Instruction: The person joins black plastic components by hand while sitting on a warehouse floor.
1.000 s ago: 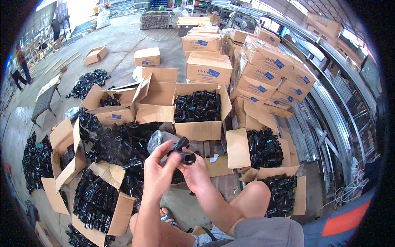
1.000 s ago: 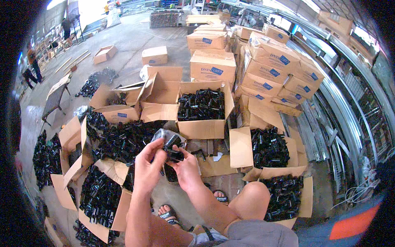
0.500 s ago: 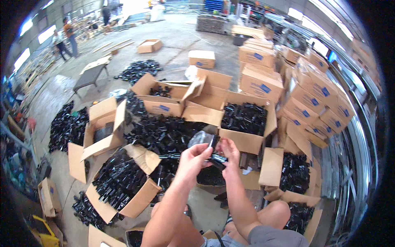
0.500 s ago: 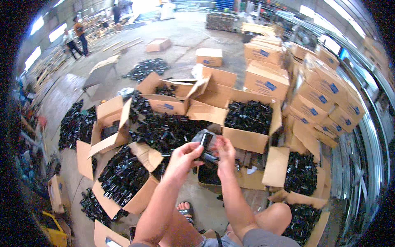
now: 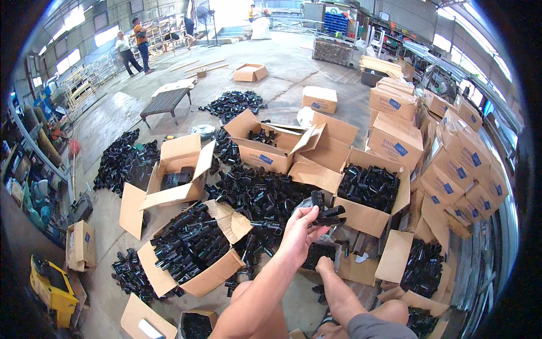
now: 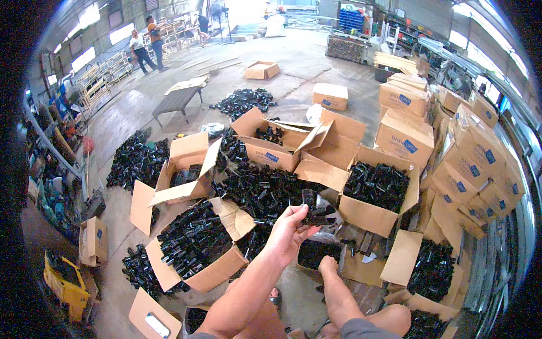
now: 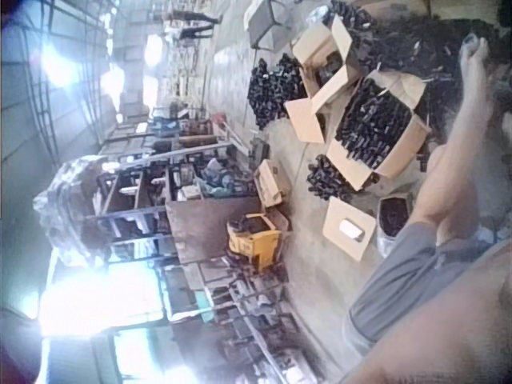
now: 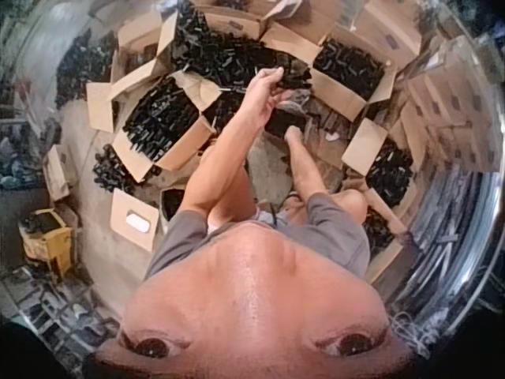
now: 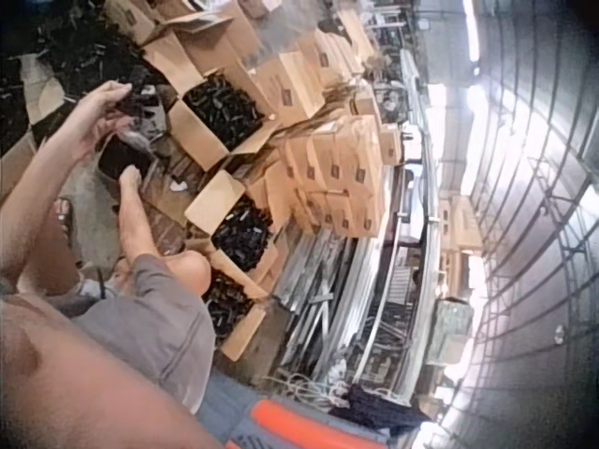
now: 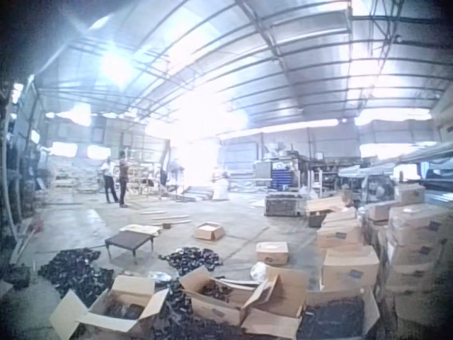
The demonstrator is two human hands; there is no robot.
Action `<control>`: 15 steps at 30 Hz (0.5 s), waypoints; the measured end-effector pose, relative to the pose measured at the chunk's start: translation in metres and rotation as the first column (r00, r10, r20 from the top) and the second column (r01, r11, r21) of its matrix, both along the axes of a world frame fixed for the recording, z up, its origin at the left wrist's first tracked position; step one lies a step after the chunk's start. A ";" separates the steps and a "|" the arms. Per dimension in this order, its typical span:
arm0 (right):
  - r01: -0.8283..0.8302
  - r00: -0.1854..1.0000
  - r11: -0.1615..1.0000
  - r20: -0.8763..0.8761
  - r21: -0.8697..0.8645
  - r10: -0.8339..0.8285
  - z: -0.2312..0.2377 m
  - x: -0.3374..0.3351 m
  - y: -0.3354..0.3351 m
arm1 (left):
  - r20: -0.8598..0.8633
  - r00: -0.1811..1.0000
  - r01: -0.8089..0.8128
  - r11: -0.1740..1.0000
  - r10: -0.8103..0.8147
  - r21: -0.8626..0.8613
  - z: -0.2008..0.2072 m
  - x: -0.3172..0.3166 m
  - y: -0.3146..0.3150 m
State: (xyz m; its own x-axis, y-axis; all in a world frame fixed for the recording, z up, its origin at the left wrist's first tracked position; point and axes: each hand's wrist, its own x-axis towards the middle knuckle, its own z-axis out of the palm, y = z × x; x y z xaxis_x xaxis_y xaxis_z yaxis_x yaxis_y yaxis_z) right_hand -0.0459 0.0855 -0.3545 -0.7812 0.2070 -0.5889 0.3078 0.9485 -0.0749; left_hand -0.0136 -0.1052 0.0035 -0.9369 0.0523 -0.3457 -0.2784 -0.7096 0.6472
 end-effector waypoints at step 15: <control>-0.220 0.973 0.959 -0.117 -0.180 0.201 0.020 -0.023 0.010 | -0.045 0.999 -0.019 1.000 0.019 -0.005 0.003 0.000 0.006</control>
